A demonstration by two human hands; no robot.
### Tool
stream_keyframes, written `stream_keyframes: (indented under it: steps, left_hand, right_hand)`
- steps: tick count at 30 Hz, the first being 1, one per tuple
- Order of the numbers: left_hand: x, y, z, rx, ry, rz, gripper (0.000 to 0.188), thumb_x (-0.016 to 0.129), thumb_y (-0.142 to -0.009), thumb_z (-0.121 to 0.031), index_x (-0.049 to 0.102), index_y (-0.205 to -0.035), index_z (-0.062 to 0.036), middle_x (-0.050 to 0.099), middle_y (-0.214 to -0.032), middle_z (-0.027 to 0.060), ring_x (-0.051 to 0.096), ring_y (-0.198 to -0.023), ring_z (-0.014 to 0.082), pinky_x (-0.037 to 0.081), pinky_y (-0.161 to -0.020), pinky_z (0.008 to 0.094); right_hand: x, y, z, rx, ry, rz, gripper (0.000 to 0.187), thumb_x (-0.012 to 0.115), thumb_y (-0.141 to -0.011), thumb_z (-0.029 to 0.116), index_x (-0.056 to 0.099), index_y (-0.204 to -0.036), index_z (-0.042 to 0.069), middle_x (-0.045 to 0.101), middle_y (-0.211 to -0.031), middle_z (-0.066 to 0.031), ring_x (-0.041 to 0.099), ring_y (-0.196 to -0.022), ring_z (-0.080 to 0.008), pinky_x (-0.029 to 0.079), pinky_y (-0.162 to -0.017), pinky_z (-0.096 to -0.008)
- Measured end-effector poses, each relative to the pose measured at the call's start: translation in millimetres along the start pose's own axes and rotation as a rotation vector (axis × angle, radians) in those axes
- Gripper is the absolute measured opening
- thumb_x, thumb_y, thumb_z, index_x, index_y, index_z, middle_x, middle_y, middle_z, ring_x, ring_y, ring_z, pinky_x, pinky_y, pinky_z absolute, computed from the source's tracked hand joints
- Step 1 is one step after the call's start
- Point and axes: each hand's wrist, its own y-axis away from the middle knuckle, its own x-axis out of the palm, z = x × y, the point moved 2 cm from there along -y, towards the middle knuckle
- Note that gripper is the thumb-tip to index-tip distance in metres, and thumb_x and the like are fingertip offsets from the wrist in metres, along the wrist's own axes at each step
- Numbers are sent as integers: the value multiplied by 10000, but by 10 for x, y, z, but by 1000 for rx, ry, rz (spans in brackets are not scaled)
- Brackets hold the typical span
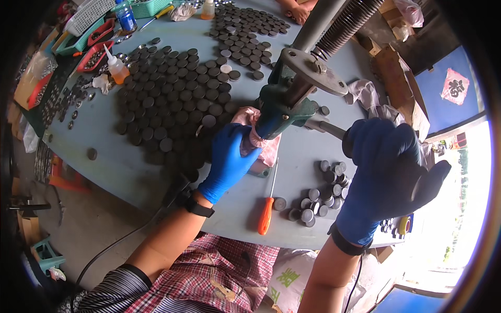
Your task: Using a manual press to assemble small circular plastic or rubber components at a workstation.
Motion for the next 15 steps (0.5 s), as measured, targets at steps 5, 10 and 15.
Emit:
stream_keyframes:
  steps: [5, 10, 15]
  left_hand:
    - [4, 17, 12, 9, -22, -7, 290, 777, -740, -179, 603, -930, -45, 600, -890, 122, 595, -847, 343, 469, -720, 442]
    - [33, 32, 63, 22, 2, -10, 352, 769, -714, -159, 581, -999, -77, 572, -928, 118, 572, -872, 337, 430, -736, 456]
    - [46, 32, 60, 35, -13, -15, 356, 769, -720, -167, 580, -1006, -70, 572, -930, 119, 572, -876, 338, 432, -737, 457]
  right_hand:
    - [37, 101, -22, -63, 39, 134, 526, 282, -935, 584, 370, -711, 116, 340, -633, -70, 315, -619, -252, 292, -608, -416]
    - [69, 113, -51, -107, 30, 30, 612, 224, -929, 633, 354, -629, 115, 350, -556, -74, 308, -519, -226, 298, -576, -382]
    - [66, 162, -82, -140, 43, 3, 598, 232, -935, 616, 374, -639, 116, 363, -562, -72, 318, -523, -224, 303, -585, -385]
